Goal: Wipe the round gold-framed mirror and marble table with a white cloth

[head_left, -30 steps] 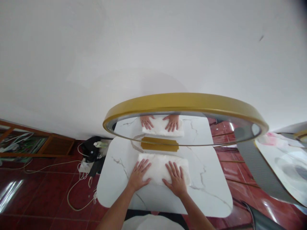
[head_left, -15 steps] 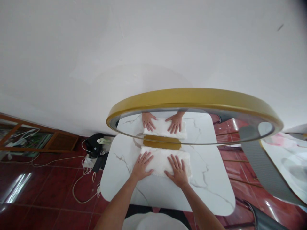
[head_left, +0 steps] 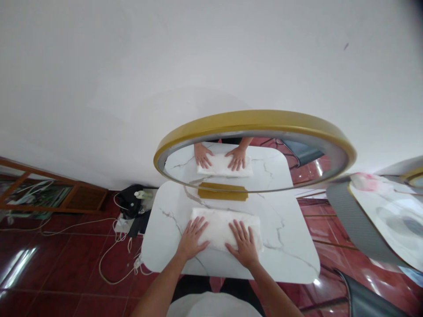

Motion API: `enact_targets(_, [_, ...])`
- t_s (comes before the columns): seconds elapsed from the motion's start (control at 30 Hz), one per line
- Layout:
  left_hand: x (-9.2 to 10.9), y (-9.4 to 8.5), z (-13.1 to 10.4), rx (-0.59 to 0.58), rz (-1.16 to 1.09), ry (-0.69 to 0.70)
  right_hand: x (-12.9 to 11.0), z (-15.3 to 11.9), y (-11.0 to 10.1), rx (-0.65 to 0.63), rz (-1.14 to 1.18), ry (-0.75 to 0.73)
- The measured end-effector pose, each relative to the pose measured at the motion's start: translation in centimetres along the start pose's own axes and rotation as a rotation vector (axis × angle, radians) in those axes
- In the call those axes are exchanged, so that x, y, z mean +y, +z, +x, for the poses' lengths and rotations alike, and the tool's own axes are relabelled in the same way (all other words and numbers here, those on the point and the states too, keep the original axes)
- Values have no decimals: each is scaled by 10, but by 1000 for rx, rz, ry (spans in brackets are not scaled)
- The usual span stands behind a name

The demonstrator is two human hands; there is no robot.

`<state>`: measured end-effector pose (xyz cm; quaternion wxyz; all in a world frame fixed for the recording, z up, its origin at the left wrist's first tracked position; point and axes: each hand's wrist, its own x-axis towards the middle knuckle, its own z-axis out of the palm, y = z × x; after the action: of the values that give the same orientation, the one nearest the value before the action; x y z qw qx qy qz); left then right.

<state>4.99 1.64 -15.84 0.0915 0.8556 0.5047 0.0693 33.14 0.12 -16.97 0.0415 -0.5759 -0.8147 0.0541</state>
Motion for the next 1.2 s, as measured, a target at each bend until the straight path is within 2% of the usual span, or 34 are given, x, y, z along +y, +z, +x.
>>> enact_targets(0.33, [20, 2, -58, -23, 8, -6, -25, -51, 7, -23, 10, -32])
enact_targets(0.53, [22, -1, -83, -49, 8, 19, -35, -69, 1, -64, 12, -50])
enact_targets(0.63, [21, -6, -78, -57, -13, 36, -37, -66, -3, -62, 10, -31])
enact_targets(0.73, [26, -8, -61, -30, -39, 18, -41, -56, -4, -41, 13, 13])
enact_targets(0.9, [48, 4, -37, 19, -67, -7, -51, -47, -2, -43, 20, -2])
enact_targets(1.03, [55, 12, -38, 32, -62, -35, -56, -47, 0, -40, 7, 5])
enact_targets(1.2, [39, 6, -54, 36, -47, -38, -69, -41, 1, -62, 17, -34])
